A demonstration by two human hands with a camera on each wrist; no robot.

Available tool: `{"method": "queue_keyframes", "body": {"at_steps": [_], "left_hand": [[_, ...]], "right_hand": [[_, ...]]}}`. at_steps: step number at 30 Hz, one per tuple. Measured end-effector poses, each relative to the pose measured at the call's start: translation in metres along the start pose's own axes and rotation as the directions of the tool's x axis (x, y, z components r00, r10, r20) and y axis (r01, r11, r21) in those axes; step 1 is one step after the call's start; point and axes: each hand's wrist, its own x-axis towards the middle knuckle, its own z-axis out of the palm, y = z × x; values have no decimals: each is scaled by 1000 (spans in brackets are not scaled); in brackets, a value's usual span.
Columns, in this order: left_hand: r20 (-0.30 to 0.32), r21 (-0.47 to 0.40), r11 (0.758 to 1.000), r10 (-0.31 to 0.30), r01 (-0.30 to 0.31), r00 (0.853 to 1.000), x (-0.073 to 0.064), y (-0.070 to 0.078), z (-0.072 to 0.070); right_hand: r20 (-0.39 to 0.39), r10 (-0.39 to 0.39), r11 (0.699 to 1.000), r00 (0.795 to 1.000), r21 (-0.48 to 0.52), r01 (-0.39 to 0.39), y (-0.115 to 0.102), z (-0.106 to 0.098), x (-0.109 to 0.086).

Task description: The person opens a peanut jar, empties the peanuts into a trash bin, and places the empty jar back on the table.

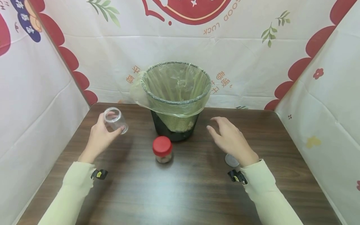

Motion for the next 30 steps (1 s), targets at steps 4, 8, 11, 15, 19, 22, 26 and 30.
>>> {"method": "queue_keyframes", "body": {"at_steps": [4,8,11,15,19,22,26,30], "left_hand": [[31,28,998,-56,56,998,-10,-14,3],[49,46,994,-102,100,994,-18,-24,5],[49,58,989,-136,133,989,-21,-30,6],[63,84,985,-158,152,985,-24,-38,6],[92,112,981,-170,160,981,-27,-44,6],[105,131,974,-201,187,974,-29,-48,5],[120,141,965,-237,220,964,-30,-52,5],[137,136,963,-252,234,958,-29,-53,5]], "right_hand": [[32,5,1000,999,6,-5,1,5,-4],[56,8,1000,998,11,-9,3,9,-9],[61,5,1000,998,10,-6,5,11,-12],[59,-2,1000,998,4,2,6,12,-13],[58,-2,1000,998,3,2,7,11,-14],[64,-2,1000,998,8,1,7,11,-14],[74,-2,1000,997,14,1,8,10,-14],[81,2,1000,997,10,-2,9,9,-13]]}}
